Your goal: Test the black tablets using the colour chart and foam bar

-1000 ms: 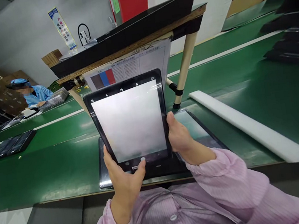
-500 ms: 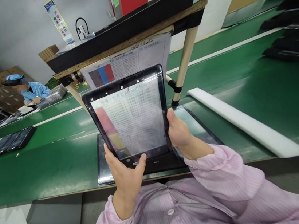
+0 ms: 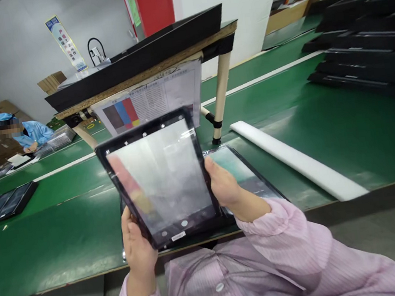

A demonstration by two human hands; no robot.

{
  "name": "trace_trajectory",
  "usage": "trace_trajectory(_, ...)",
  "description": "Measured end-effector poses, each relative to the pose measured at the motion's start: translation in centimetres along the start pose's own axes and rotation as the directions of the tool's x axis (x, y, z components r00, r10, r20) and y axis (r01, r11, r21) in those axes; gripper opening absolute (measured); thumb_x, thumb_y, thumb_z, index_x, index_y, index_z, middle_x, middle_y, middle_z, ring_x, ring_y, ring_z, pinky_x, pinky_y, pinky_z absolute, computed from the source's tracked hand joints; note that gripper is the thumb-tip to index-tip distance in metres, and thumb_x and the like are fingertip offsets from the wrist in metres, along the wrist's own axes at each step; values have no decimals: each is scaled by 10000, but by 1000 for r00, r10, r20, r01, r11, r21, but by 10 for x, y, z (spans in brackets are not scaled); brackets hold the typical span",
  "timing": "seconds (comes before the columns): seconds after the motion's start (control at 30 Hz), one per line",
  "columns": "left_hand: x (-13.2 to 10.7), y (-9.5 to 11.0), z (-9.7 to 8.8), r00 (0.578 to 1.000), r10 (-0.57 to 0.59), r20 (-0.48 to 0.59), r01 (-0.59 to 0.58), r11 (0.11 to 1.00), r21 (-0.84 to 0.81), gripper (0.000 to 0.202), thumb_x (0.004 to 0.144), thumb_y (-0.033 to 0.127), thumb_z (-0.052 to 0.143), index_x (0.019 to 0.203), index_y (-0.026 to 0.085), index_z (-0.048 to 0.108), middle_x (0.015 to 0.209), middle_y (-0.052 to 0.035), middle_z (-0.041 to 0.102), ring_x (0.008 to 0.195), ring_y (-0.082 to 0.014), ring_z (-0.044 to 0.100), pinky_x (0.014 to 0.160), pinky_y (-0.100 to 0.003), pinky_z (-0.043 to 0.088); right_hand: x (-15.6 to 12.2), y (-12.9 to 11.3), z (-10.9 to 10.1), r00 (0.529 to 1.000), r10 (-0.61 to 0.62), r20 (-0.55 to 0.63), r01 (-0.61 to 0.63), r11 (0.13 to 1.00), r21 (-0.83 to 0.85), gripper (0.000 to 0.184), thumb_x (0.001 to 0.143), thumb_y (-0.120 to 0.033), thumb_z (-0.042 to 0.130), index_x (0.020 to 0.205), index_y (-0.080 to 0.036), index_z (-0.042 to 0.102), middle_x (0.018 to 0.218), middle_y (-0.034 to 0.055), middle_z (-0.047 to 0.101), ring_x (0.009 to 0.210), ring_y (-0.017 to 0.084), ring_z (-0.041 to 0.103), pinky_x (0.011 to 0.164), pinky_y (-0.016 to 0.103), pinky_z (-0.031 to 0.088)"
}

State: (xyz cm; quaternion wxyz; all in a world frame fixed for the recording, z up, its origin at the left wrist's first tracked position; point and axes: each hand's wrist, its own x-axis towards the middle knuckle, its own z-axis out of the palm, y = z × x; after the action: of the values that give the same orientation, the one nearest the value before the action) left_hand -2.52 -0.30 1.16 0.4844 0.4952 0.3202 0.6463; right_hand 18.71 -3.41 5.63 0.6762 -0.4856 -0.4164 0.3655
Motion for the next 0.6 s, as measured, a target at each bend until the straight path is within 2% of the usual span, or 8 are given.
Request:
trace_trajectory(0.03, 2, 2, 0, 994, -108, -14, 106, 991, -86, 481, 906, 553, 632, 1316, 303, 617, 1225, -55, 709, 1102, -212, 678, 942, -332, 547, -3, -2, 0, 997, -47, 55, 47, 999, 9, 845, 823, -895, 365, 1263, -249, 683, 1227, 71, 701, 1345, 283, 532, 1103, 435, 492)
trace_trajectory(0.1, 4, 6, 3, 968, -250, 11, 247, 948, -200, 465, 881, 527, 676, 1309, 353, 630, 1214, -20, 725, 1095, -212, 684, 937, -344, 559, -9, -7, -3, 973, -174, 149, 178, 984, -14, 792, 916, -787, 356, 1499, -267, 482, 1464, 45, 553, 1456, 256, 403, 1211, 427, 371)
trace_trajectory(0.17, 2, 7, 6, 954, -296, 53, 300, 920, -253, 456, 894, 501, 665, 1328, 367, 624, 1246, -15, 720, 1129, -227, 676, 966, -377, 555, -12, -15, -7, 938, -277, 208, 303, 947, -106, 786, 961, -712, 350, 1607, -272, 262, 1590, 14, 396, 1515, 248, 291, 1259, 424, 277)
trace_trajectory(0.23, -2, 5, 9, 946, -315, 81, 325, 905, -276, 464, 929, 487, 615, 1377, 368, 591, 1312, -22, 693, 1197, -243, 648, 1000, -398, 541, -13, -25, -13, 917, -312, 250, 367, 905, -214, 798, 974, -681, 352, 1627, -266, 158, 1616, 2, 346, 1524, 263, 266, 1261, 430, 265)
trace_trajectory(0.3, -5, 2, 11, 938, -334, 97, 348, 894, -282, 485, 943, 485, 591, 1413, 373, 559, 1361, -28, 666, 1245, -254, 622, 1021, -408, 530, -11, -33, -19, 900, -324, 293, 407, 864, -297, 793, 986, -666, 331, 1631, -258, 117, 1617, 7, 341, 1488, 280, 342, 1230, 432, 324)
trace_trajectory(0.4, -10, -1, 13, 925, -368, 94, 379, 883, -276, 501, 904, 502, 646, 1388, 387, 582, 1348, -28, 675, 1201, -259, 651, 986, -413, 553, -8, -37, -27, 885, -343, 316, 447, 815, -368, 744, 1015, -613, 292, 1632, -267, 59, 1640, 6, 270, 1424, 272, 447, 1177, 416, 401)
trace_trajectory(0.5, -14, -2, 15, 910, -407, 77, 413, 875, -251, 558, 860, 516, 708, 1389, 394, 578, 1320, -32, 692, 1149, -253, 679, 953, -398, 569, -6, -29, -32, 892, -342, 294, 442, 796, -414, 706, 1028, -564, 309, 1629, -285, 66, 1650, -13, 212, 1479, 251, 363, 1207, 409, 359)
trace_trajectory(0.6, -16, -2, 19, 883, -464, 72, 468, 856, -220, 616, 861, 517, 712, 1435, 377, 536, 1305, -50, 700, 1130, -251, 692, 992, -409, 547, -4, -15, -38, 918, -289, 273, 382, 828, -409, 739, 1007, -625, 319, 1627, -272, 127, 1653, -16, 204, 1525, 250, 254, 1245, 415, 287)
